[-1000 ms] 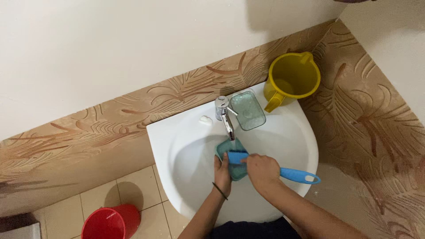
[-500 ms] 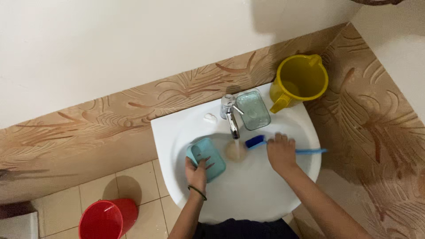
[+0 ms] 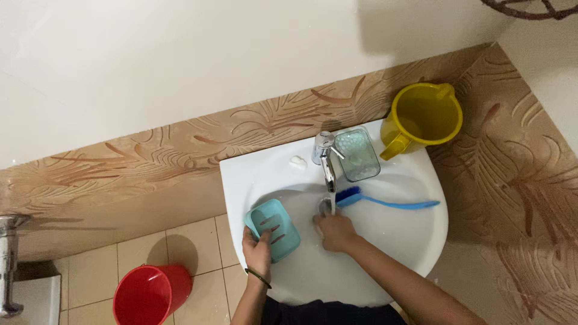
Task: The person cleans a plastic soap dish and a sink basin by hand using a brush and water, then rinses their hands and the faucet area.
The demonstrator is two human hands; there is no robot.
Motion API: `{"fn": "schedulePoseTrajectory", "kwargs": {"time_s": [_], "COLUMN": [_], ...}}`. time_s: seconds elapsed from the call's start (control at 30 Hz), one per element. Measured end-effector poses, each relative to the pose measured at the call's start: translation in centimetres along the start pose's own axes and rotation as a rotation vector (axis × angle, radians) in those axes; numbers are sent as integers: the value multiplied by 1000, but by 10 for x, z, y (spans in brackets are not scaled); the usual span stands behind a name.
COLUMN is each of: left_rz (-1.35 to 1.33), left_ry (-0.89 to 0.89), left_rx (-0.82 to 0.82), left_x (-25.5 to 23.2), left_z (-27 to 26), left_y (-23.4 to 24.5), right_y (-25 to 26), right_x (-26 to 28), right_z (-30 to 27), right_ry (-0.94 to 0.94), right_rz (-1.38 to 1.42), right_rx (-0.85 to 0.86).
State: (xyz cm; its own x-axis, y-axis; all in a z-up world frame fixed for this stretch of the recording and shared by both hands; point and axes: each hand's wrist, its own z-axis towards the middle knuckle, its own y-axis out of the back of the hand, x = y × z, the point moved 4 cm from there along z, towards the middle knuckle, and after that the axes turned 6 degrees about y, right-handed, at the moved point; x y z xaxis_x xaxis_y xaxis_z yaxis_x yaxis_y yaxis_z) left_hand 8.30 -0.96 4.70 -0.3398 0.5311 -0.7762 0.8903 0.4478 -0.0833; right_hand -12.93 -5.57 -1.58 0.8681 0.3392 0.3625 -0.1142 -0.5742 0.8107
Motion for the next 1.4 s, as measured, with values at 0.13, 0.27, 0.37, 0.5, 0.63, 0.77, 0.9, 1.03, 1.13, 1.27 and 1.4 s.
{"fn": "schedulePoseTrajectory", "kwargs": {"time_s": [0.13, 0.27, 0.37, 0.5, 0.63, 0.77, 0.9, 1.03, 1.13, 1.27, 1.4], "left_rz": [-2, -51, -60, -7, 18, 99, 117, 65, 81, 160, 11], "left_ry": [-41, -47, -44, -17, -23, 24, 88, 92, 42, 206, 265], "left_rx": [12, 36, 54, 83, 105, 70, 62, 181, 359, 446, 634], "left_x": [2, 7, 18, 32, 28, 21, 32, 59, 77, 82, 83], "left_z": [1, 5, 10, 15, 7, -3, 3, 21, 36, 43, 38], "left_y": [-3, -1, -1, -7, -17, -11, -4, -23, -49, -82, -105], "right_y": [8, 60, 113, 161, 177, 174, 170, 164, 134, 44, 39], "right_x": [-11, -34, -56, -67, -63, -60, -54, -36, -24, -8, 22], "right_z": [-9, -47, -56, -34, 10, 27, 18, -14, -42, -51, -57], "right_ry": [-209, -353, -213, -148, -263, -281, -44, 90, 122, -56, 253], "right_rz": [566, 876, 577, 313, 256, 194, 52, 74, 119, 491, -43], "right_rx": [128, 91, -243, -614, -651, -711, -939, -1129, -1205, -461, -316]}}
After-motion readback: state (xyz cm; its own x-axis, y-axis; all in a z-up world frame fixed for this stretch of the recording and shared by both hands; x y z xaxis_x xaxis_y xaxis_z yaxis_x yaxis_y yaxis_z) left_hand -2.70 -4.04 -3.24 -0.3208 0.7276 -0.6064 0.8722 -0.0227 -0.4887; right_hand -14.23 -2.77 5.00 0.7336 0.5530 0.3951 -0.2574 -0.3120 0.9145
